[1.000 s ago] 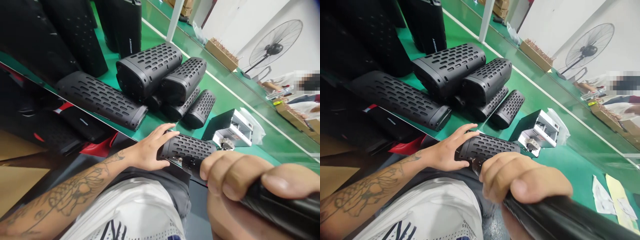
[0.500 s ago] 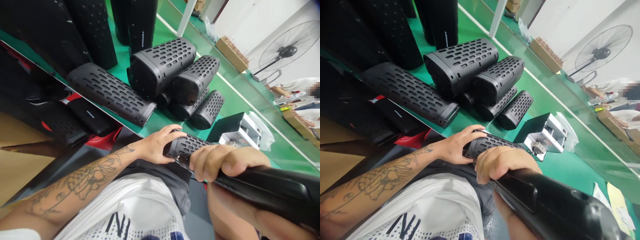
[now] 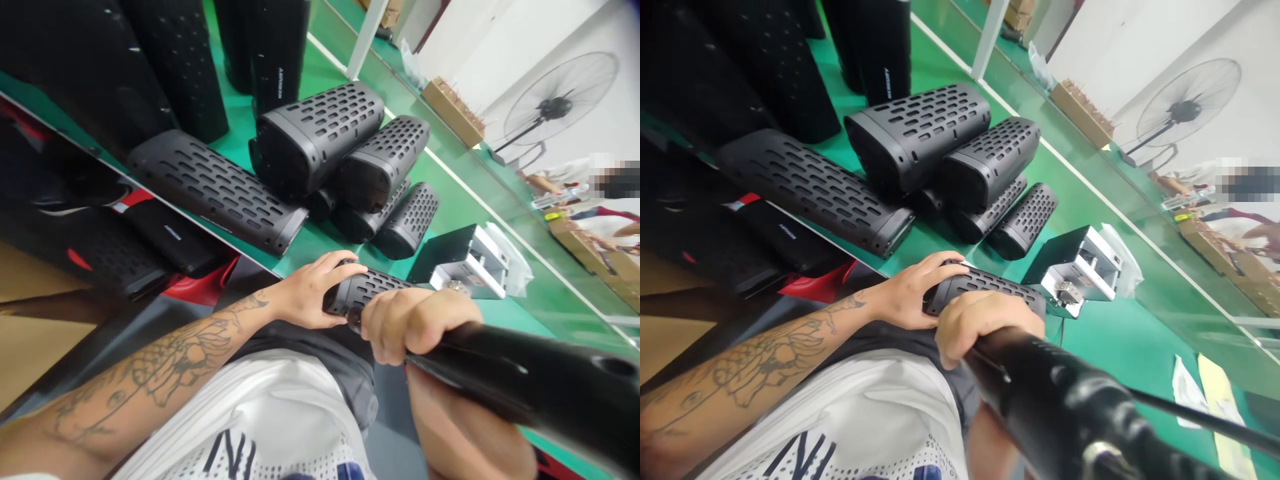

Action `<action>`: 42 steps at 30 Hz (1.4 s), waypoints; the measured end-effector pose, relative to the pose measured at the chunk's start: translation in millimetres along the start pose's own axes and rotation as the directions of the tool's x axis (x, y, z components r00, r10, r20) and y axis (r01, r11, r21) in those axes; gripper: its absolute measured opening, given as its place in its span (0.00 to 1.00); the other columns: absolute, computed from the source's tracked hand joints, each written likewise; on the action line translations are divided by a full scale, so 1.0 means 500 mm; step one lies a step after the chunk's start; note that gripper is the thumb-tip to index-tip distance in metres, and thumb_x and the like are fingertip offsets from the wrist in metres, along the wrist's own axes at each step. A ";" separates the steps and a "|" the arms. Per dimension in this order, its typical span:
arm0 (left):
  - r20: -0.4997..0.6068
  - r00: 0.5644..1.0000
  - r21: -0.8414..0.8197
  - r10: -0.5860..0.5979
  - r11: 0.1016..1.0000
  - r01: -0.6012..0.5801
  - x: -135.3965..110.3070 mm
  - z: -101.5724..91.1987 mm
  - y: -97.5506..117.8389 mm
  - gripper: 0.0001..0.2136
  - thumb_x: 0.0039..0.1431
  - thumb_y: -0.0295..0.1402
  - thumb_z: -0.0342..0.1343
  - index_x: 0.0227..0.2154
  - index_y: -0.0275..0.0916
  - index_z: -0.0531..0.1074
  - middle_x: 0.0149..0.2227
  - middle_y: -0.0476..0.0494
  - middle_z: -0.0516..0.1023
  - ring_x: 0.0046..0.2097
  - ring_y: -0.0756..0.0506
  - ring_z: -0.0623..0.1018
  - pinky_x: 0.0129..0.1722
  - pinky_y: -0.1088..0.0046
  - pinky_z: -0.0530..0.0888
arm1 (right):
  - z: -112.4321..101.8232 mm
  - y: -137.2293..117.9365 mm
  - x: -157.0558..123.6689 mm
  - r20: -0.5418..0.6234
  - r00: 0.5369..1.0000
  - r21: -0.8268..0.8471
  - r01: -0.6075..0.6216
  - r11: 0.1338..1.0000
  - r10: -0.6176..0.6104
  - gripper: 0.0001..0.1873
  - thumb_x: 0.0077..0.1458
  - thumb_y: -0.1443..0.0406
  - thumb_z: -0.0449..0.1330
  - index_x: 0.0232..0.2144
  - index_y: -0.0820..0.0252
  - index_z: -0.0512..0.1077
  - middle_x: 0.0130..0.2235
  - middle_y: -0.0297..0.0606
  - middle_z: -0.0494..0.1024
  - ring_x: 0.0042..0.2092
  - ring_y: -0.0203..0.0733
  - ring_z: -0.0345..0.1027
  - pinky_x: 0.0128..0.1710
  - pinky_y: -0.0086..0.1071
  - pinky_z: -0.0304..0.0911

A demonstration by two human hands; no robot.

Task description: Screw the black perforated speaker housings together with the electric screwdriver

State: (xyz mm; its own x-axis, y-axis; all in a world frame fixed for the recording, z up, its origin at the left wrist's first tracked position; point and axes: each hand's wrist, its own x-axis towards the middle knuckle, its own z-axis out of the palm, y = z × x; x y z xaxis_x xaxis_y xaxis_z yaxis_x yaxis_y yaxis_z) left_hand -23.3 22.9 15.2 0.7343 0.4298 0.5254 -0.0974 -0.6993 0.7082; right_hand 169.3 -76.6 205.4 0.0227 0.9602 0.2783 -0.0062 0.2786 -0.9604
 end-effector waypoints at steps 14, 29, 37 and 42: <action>-0.055 0.998 0.392 0.011 0.920 0.011 -0.182 0.130 0.176 0.52 0.67 0.40 0.65 0.91 0.47 0.52 0.85 0.24 0.68 0.78 0.20 0.79 0.68 0.36 0.88 | -0.253 -0.039 -0.070 -0.595 0.612 -0.450 0.283 0.847 -0.520 0.41 0.57 0.23 0.72 0.35 0.53 0.81 0.20 0.29 0.76 0.16 0.44 0.68 0.18 0.39 0.71; 0.606 0.774 0.304 0.182 0.847 -0.437 0.196 0.066 0.160 0.60 0.39 0.59 0.91 0.74 0.35 0.78 0.64 0.22 0.86 0.66 0.19 0.85 0.77 0.32 0.75 | -0.364 0.029 -0.077 -0.656 0.543 -0.454 0.272 0.849 -0.525 0.40 0.58 0.26 0.74 0.35 0.55 0.78 0.21 0.28 0.76 0.18 0.40 0.69 0.20 0.35 0.73; 0.346 0.936 0.632 -0.067 0.754 -0.180 0.181 0.079 0.152 0.54 0.54 0.57 0.86 0.77 0.34 0.76 0.58 0.22 0.84 0.58 0.19 0.83 0.65 0.36 0.79 | -0.369 0.048 -0.087 -0.637 0.623 -0.385 0.252 0.888 -0.453 0.42 0.57 0.24 0.73 0.32 0.54 0.75 0.20 0.28 0.74 0.16 0.40 0.69 0.18 0.34 0.71; 0.326 0.943 0.526 -0.064 0.842 -0.124 0.172 -0.028 0.109 0.53 0.53 0.52 0.84 0.81 0.51 0.72 0.70 0.29 0.81 0.71 0.17 0.79 0.78 0.30 0.72 | -0.367 0.029 -0.102 -0.656 0.632 -0.342 0.240 0.909 -0.414 0.42 0.52 0.23 0.76 0.32 0.54 0.79 0.19 0.29 0.76 0.16 0.42 0.70 0.18 0.36 0.72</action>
State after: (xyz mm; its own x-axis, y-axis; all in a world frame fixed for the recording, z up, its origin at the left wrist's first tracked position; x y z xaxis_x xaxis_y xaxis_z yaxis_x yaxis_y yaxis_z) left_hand 25.1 29.5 105.4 0.9177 0.2644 0.2965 0.1800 -0.9421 0.2830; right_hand 351.3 -125.4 175.2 0.6725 0.4781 0.5650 0.3415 0.4769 -0.8099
